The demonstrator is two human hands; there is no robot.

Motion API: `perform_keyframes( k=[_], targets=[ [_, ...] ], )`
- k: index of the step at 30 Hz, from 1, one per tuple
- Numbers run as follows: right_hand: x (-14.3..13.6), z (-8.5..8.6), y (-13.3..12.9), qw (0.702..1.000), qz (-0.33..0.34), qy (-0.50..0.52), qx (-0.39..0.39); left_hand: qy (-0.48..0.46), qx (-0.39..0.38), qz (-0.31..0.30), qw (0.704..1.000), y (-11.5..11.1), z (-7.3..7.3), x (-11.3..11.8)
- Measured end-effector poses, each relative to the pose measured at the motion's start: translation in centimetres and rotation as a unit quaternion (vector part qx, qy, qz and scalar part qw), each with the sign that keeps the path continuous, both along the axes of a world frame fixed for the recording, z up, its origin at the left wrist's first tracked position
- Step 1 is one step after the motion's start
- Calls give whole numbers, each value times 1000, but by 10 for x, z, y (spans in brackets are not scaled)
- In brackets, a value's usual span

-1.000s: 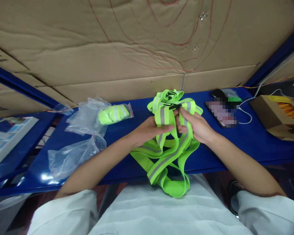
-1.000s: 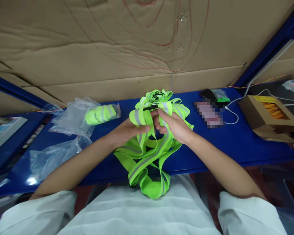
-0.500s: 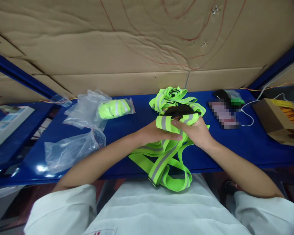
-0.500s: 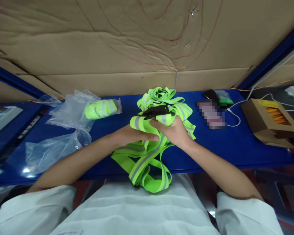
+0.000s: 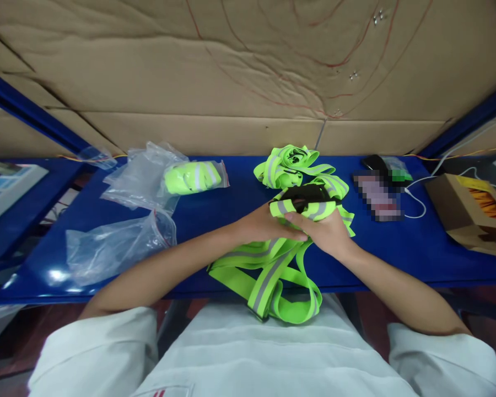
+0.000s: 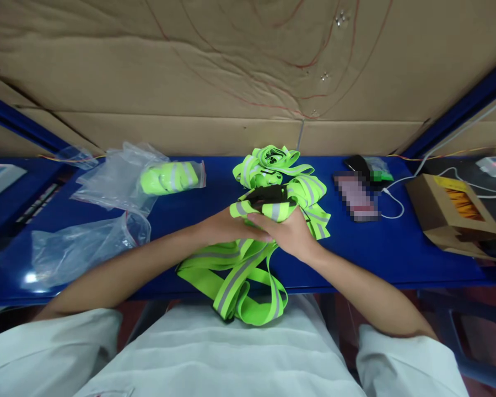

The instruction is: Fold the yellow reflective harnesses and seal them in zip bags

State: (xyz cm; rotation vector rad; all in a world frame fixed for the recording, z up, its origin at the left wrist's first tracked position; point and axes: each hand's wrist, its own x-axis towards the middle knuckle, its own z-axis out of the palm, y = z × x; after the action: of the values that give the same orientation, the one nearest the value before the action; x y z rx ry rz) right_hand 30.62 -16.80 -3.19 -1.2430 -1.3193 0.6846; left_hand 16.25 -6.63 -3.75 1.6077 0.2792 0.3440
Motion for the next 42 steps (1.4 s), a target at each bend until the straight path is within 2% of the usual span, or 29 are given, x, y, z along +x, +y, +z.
perform_keyframes(
  k=[2,4,7,10,15,19,23,26,29,33,37,42],
  targets=[
    [3,-3,1,1000,-14,22,-8,25,1,-34,999,0,5,-3],
    [7,-7,3,998,-27,55,-17,37,-2,-36,999,2,8,-6],
    [15,-13,7,994,-24,101,-38,34,40,12,999,4,9,-7],
    [19,-11,9,993,31,95,-59,-3,72,69,995,2,10,-5],
    [21,9,2,976,145,135,-87,-13,25,132,991,-2,28,-9],
    [34,26,-7,972,148,132,-125,-51,-32,154,986,5,50,-18],
    [45,30,-9,961,176,155,-148,-82,-93,131,984,12,65,-24],
    [41,21,-4,943,178,232,-161,-78,-144,103,981,10,62,-23],
    [31,8,3,931,168,268,-181,-59,-170,94,979,6,48,-17],
    [22,-6,8,966,99,201,-129,-59,-95,98,989,2,34,-12],
    [22,-8,8,978,58,167,-107,-33,33,99,994,-2,36,-13],
    [19,-8,4,980,19,174,-96,-36,41,86,995,-5,41,-14]
  ],
)
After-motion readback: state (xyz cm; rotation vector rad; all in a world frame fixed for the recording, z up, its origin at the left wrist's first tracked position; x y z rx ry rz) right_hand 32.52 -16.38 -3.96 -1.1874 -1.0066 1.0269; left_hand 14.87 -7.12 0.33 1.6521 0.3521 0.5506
